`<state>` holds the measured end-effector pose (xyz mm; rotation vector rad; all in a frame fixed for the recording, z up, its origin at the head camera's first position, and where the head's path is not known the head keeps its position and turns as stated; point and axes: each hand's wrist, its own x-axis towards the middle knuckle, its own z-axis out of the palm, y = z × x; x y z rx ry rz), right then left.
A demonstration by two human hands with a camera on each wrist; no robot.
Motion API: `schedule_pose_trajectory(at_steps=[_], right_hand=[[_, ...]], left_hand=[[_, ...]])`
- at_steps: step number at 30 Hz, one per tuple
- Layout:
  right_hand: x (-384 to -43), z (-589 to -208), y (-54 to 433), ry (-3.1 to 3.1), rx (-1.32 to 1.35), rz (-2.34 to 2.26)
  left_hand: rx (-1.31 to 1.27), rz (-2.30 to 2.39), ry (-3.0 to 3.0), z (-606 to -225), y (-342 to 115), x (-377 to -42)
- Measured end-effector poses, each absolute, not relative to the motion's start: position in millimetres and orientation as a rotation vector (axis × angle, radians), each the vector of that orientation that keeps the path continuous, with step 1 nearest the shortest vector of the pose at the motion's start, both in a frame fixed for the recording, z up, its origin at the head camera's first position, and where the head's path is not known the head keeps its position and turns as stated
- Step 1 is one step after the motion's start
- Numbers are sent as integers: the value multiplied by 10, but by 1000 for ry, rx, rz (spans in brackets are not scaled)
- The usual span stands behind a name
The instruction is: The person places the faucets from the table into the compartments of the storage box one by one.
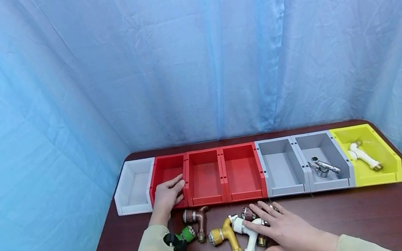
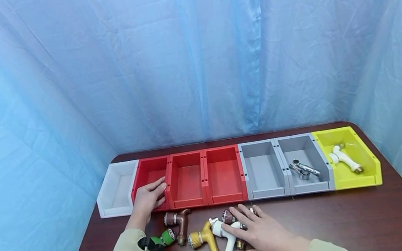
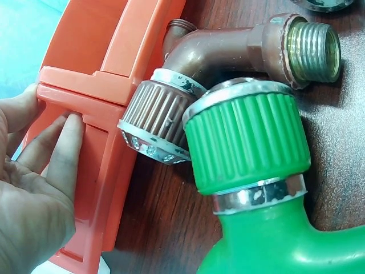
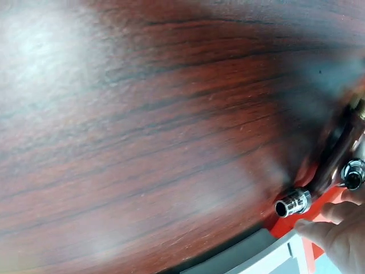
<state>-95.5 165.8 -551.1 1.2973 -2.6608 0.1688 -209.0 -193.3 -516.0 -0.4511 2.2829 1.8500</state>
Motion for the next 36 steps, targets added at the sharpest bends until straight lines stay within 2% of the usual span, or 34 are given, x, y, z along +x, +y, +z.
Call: schedule_pose_trajectory(at_steps=[22,36], right_hand=[[-936,-5603,1613,-2696,1199,131],[-968,-5614,1729,-2763,1185,335]], left_hand=[[-465,1838,2288,-5131,-1922,-2075],[-467,1842,2287,-5136,-1929,-2077]])
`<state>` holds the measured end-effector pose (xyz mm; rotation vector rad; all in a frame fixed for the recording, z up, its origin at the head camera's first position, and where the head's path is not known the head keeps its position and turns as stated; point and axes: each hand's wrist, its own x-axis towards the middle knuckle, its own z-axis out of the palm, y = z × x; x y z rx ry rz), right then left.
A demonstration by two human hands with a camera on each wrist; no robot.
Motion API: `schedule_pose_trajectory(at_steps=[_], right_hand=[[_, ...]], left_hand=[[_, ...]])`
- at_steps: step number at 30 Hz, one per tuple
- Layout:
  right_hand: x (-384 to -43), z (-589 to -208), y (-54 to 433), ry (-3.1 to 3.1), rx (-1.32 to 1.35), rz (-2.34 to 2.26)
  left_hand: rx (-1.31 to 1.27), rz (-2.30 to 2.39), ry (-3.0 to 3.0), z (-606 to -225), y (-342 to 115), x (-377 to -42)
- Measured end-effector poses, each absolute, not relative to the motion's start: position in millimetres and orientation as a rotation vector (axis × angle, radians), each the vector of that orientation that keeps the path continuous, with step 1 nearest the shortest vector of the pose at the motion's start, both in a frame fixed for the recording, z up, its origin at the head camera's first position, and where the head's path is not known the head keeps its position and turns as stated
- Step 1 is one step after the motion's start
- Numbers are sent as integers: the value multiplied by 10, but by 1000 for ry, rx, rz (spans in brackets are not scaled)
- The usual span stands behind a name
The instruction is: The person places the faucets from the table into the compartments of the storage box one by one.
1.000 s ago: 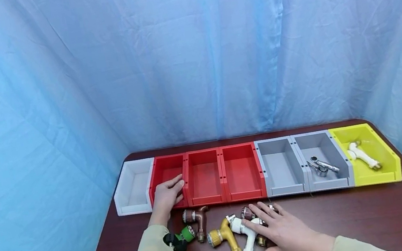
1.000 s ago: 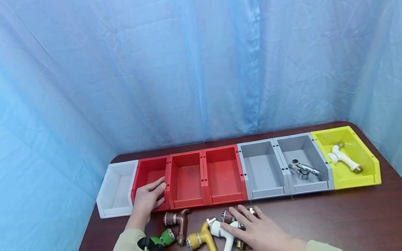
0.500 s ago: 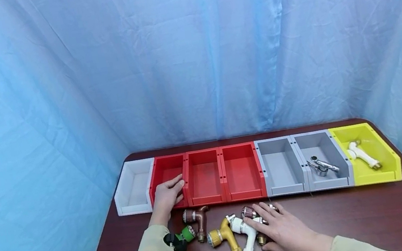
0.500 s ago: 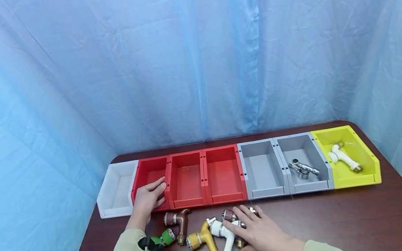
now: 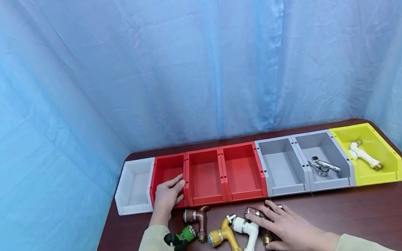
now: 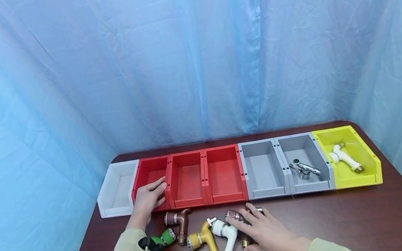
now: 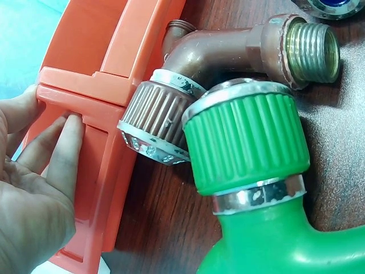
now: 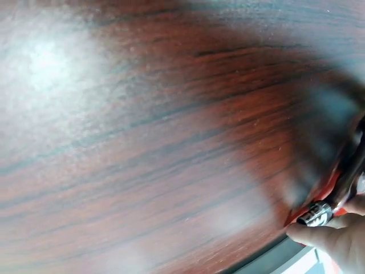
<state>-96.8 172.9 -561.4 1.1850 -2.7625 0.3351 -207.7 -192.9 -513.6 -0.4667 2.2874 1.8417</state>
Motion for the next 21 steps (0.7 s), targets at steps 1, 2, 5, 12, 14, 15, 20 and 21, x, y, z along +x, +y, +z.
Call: schedule_pose_trajectory(at_steps=[1,2,5,12,14,15,20,21], right_hand=[[-974,-5606,1752,-2755,1192,334],[-984,-5600,1780,-2738,1205,327],[-1017,-5582,1886,-2654,1263,275],[-1125,-5524,2177,-2471,1379,128],[-1162,-5492,2248,-2436,1395,102],[-1183,-5475,2281,-2419,1400,89],[-1301,-5369,2422,-2357,1411,60],[-1332,-5348,2448,-2347,1411,59]], left_hand=[[-467,1843,2285,-5135,-1927,-2080],[-471,1845,2281,-5134,-1925,-2083],[-470,1850,2278,-5132,-1924,-2090],[-468,1850,2278,-5126,-1920,-2086],[-468,1851,2277,-5123,-1920,-2083],[-470,1852,2274,-5123,-1919,-2082],[-462,1848,2274,-5126,-1919,-2077],[-461,1847,2273,-5127,-1919,-2077]])
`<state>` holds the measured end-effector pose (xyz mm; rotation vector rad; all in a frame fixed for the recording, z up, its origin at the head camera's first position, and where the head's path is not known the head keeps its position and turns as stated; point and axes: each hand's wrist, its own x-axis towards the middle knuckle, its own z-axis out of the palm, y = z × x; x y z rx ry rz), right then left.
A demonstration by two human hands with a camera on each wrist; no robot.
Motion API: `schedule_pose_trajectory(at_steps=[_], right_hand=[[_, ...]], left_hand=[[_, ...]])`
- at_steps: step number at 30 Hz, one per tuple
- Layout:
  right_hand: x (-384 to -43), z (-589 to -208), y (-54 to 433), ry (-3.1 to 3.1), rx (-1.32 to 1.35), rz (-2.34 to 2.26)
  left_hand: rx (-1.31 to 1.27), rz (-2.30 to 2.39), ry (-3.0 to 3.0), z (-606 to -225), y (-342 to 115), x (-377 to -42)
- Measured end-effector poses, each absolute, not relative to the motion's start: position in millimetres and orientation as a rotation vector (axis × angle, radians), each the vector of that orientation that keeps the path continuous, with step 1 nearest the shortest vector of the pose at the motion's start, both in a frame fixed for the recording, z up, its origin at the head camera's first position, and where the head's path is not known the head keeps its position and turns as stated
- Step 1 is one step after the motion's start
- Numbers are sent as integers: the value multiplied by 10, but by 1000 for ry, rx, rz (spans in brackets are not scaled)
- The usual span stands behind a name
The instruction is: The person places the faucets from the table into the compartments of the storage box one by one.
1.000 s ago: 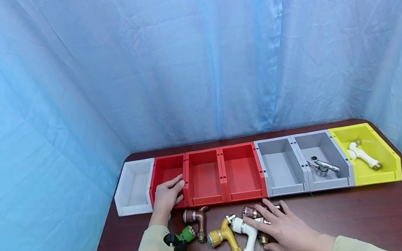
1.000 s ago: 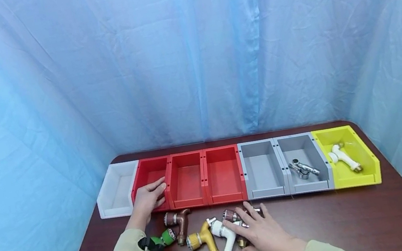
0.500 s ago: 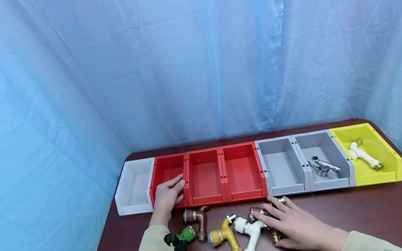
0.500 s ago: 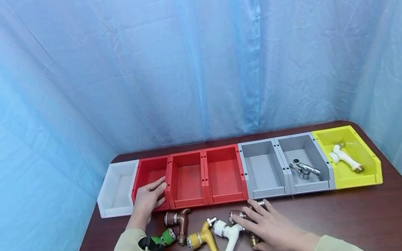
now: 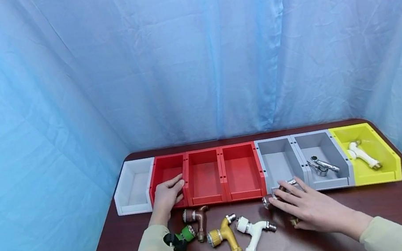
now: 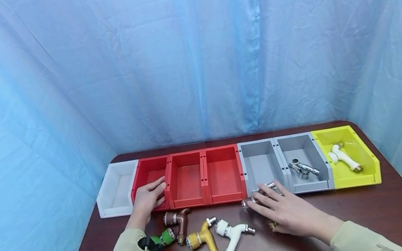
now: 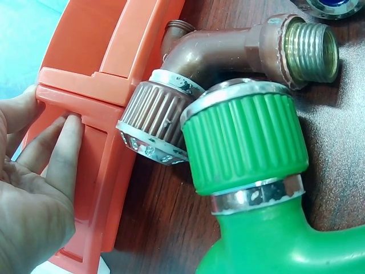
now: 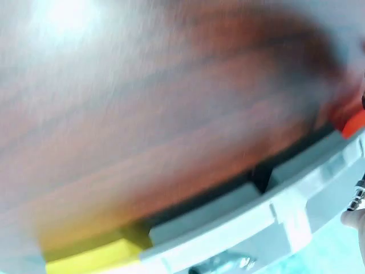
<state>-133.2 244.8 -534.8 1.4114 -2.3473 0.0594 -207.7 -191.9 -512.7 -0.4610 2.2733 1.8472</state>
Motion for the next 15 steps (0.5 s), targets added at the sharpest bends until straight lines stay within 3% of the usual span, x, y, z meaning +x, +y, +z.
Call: schedule_pose_trajectory(at_steps=[15], right_hand=[[-1703,-5057,2673,-2400,1422,-44]], left_hand=[[-459,1835,2286,-5126,-1919,-2080]])
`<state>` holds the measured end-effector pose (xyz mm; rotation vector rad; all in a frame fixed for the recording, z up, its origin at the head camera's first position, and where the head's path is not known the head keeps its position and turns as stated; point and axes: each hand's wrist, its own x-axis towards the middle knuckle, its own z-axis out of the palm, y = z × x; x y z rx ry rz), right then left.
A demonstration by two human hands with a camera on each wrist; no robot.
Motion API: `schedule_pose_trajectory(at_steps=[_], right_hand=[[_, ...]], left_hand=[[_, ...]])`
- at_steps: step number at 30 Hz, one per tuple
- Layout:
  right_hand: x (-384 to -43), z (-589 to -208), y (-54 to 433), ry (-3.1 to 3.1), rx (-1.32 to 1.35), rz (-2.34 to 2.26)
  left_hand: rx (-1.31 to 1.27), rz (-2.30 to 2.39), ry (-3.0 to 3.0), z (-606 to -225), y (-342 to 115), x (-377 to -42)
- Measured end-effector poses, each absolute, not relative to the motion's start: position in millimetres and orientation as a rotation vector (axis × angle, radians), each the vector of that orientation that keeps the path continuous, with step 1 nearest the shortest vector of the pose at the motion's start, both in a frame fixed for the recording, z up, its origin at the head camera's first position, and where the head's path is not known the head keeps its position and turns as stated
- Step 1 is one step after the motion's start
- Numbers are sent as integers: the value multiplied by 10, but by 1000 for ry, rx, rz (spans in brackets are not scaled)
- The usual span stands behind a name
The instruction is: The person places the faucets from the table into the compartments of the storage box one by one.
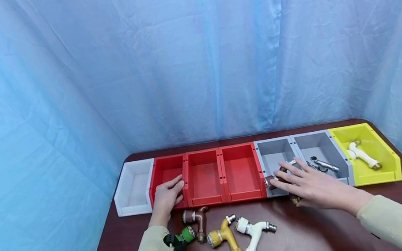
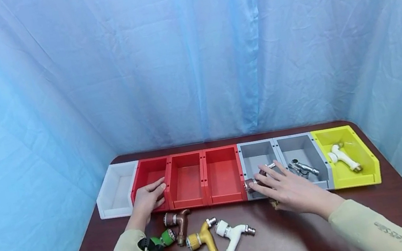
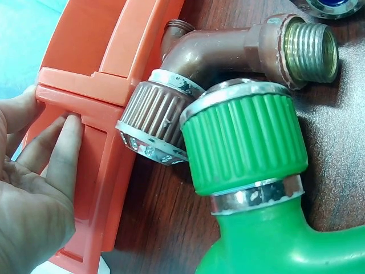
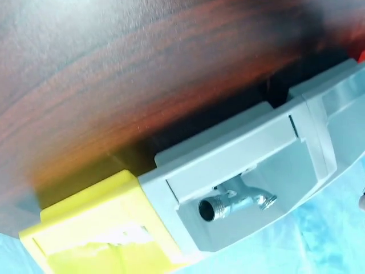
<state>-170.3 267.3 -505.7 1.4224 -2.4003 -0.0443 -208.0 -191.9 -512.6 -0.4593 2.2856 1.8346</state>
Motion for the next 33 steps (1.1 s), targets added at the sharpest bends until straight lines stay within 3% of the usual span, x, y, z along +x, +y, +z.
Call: schedule_pose_trajectory(at_steps=[33], right_hand=[[-2143,-4975,2825,-2624,1462,127]], left_hand=[[-445,1852,2292,-5153,-1920,-2080]])
